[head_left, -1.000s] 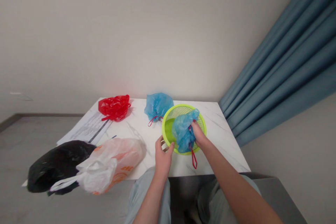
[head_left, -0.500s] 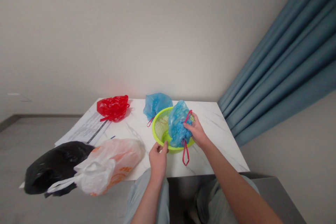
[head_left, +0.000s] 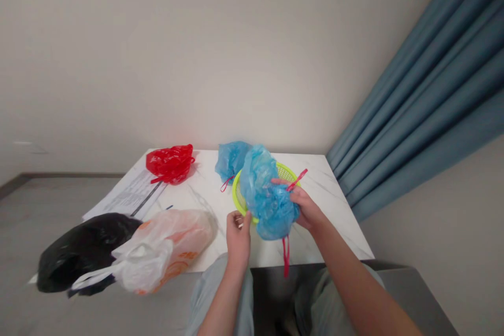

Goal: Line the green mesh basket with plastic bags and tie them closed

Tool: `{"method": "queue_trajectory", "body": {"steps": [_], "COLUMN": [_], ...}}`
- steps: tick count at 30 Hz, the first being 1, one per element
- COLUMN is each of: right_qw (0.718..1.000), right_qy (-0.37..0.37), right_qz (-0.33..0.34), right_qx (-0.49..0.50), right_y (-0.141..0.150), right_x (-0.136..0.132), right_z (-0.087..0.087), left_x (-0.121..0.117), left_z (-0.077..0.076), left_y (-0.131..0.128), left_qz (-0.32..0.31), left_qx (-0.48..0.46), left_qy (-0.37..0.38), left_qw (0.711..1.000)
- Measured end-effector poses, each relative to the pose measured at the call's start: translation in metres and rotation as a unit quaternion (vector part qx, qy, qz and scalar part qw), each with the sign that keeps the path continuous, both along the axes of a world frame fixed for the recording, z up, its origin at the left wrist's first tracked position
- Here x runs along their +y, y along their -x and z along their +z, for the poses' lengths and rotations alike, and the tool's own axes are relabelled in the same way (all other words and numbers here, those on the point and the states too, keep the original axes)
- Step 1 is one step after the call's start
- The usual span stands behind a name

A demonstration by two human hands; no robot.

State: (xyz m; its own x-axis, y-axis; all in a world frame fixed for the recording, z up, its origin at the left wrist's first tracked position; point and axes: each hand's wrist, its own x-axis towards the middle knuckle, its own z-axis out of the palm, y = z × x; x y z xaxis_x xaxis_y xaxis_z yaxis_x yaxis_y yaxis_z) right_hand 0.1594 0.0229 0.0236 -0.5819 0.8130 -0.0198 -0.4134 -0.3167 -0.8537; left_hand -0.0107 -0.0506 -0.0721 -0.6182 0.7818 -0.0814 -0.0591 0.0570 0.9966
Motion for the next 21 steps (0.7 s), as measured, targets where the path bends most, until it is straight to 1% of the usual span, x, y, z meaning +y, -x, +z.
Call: {"method": "queue_trajectory", "body": {"steps": [1,2,3,4,5,6,7,8,9,10,11,12,13,14,16,17,19,21], "right_qw": [1.0,0.999,0.998,0.997,0.995,0.993,0.99,0.985,0.981,0.979,0.978,0.979,0.981,0.982,0.98,0.978,0.972,0.966], "right_qy": [0.006,0.011,0.016,0.02,0.024,0.026,0.026,0.021,0.012,-0.001,-0.011,-0.015,-0.011,-0.001,0.021,0.02,-0.014,-0.069], "right_qz": [0.017,0.032,0.049,0.065,0.082,0.102,0.123,0.145,0.163,0.175,0.179,0.178,0.176,0.175,0.193,0.207,0.223,0.208], "right_qx": [-0.01,-0.019,-0.027,-0.034,-0.043,-0.056,-0.07,-0.086,-0.1,-0.108,-0.107,-0.099,-0.083,-0.065,-0.037,-0.036,-0.067,-0.14], "right_y": [-0.003,-0.006,-0.008,-0.01,-0.01,-0.008,-0.006,-0.002,0.003,0.007,0.012,0.015,0.018,0.018,0.016,0.014,0.007,0.0], "right_x": [-0.003,-0.005,-0.008,-0.012,-0.016,-0.021,-0.026,-0.033,-0.039,-0.046,-0.052,-0.058,-0.062,-0.064,-0.064,-0.062,-0.055,-0.049], "right_z": [0.001,0.003,0.004,0.006,0.008,0.011,0.013,0.016,0.019,0.022,0.024,0.026,0.027,0.027,0.027,0.026,0.024,0.021], "left_x": [-0.004,-0.009,-0.017,-0.027,-0.039,-0.051,-0.064,-0.075,-0.085,-0.092,-0.097,-0.099,-0.1,-0.099,-0.094,-0.091,-0.086,-0.082], "left_z": [0.008,0.019,0.035,0.054,0.076,0.099,0.122,0.142,0.159,0.17,0.176,0.177,0.173,0.167,0.152,0.146,0.14,0.143], "left_y": [0.002,0.005,0.008,0.012,0.016,0.019,0.022,0.023,0.023,0.021,0.018,0.014,0.009,0.006,0.001,0.001,0.005,0.015], "left_qz": [0.055,0.105,0.14,0.155,0.142,0.092,0.007,-0.096,-0.189,-0.259,-0.319,-0.349,-0.353,-0.336,-0.272,-0.245,-0.212,-0.192], "left_qx": [0.03,0.061,0.097,0.131,0.158,0.187,0.221,0.263,0.308,0.342,0.376,0.407,0.431,0.448,0.449,0.439,0.411,0.389], "left_qy": [-0.024,-0.053,-0.088,-0.133,-0.184,-0.221,-0.239,-0.242,-0.236,-0.24,-0.232,-0.212,-0.186,-0.153,-0.091,-0.071,-0.046,-0.038], "left_qw": [0.998,0.991,0.981,0.97,0.96,0.953,0.945,0.929,0.902,0.871,0.839,0.817,0.809,0.814,0.846,0.862,0.885,0.9]}}
